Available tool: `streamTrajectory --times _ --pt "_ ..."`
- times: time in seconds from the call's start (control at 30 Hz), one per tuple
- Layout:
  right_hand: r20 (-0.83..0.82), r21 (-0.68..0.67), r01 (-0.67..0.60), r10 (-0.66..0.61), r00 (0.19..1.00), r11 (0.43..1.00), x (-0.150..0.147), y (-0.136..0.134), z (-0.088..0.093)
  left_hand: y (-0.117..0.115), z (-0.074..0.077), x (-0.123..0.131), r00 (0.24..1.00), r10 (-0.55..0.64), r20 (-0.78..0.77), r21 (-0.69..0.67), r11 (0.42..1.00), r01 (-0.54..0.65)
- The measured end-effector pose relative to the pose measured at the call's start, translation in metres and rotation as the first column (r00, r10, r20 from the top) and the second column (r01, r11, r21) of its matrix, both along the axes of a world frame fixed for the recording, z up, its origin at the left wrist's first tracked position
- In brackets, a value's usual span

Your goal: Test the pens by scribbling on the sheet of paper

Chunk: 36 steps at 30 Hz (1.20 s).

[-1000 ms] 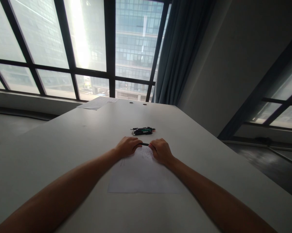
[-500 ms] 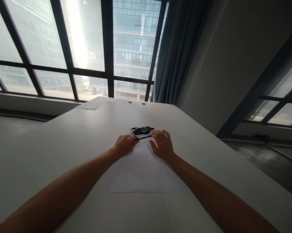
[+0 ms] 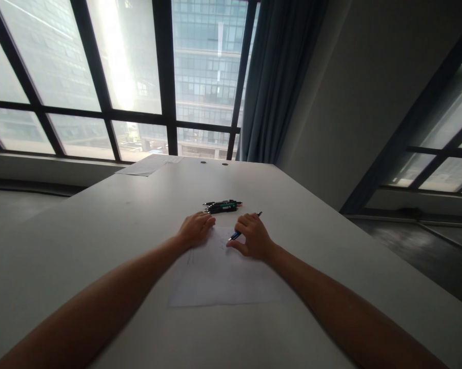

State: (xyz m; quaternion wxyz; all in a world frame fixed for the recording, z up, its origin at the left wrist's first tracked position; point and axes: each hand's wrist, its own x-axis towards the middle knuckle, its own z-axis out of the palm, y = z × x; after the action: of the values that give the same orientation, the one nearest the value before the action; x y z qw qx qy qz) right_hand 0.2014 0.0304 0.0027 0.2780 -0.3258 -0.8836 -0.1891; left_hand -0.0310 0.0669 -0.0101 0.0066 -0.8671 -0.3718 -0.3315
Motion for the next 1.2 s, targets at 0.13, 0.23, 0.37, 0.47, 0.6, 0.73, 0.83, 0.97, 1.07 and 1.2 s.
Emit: streamTrajectory --times 0.13,0.23,0.37,0.47,0.6,0.73,0.83,0.97,1.07,1.2 --pt "0.113 0.023 -0.103 0.1 0.989 0.994 -0.006 -0.006 0.003 0.001 0.001 0.003 0.997 -0.04 -0.065 -0.025 0.999 0.039" --pt "0.136 0.049 -0.135 0.127 0.982 0.99 -0.01 -0.008 0.004 0.001 0.001 0.004 0.995 -0.057 -0.087 -0.009 0.998 0.056" --pt "0.115 0.056 -0.175 0.167 0.979 0.983 -0.01 -0.009 0.005 0.002 0.0 0.005 0.995 -0.055 -0.088 0.007 0.998 0.056" --pt "0.102 0.069 -0.181 0.174 0.979 0.981 -0.009 -0.008 0.004 0.002 -0.001 0.005 0.995 -0.052 -0.088 0.013 0.999 0.053" --pt "0.107 0.089 -0.109 0.1 0.989 0.99 -0.008 -0.007 0.004 0.002 -0.001 0.006 0.993 -0.054 -0.102 0.019 0.998 0.056" --pt "0.108 0.079 -0.082 0.074 0.991 0.993 -0.008 -0.009 0.005 0.002 -0.001 0.006 0.993 -0.044 -0.109 0.017 0.999 0.046" --pt "0.105 0.072 -0.09 0.082 0.991 0.993 -0.008 -0.009 0.004 0.003 -0.001 0.007 0.993 -0.044 -0.111 0.02 0.999 0.046" --pt "0.083 0.077 -0.056 0.05 0.995 0.995 -0.007 -0.006 0.0 0.004 -0.002 0.006 0.991 -0.048 -0.125 0.036 0.998 0.053" --pt "0.018 0.051 -0.053 0.053 0.998 0.997 -0.003 -0.002 0.002 0.004 -0.003 0.006 0.99 -0.043 -0.133 0.037 0.998 0.049" --pt "-0.198 0.006 -0.013 0.014 0.98 1.0 0.009 0.003 0.021 0.004 -0.005 0.006 0.992 -0.042 -0.123 0.01 0.999 0.043"
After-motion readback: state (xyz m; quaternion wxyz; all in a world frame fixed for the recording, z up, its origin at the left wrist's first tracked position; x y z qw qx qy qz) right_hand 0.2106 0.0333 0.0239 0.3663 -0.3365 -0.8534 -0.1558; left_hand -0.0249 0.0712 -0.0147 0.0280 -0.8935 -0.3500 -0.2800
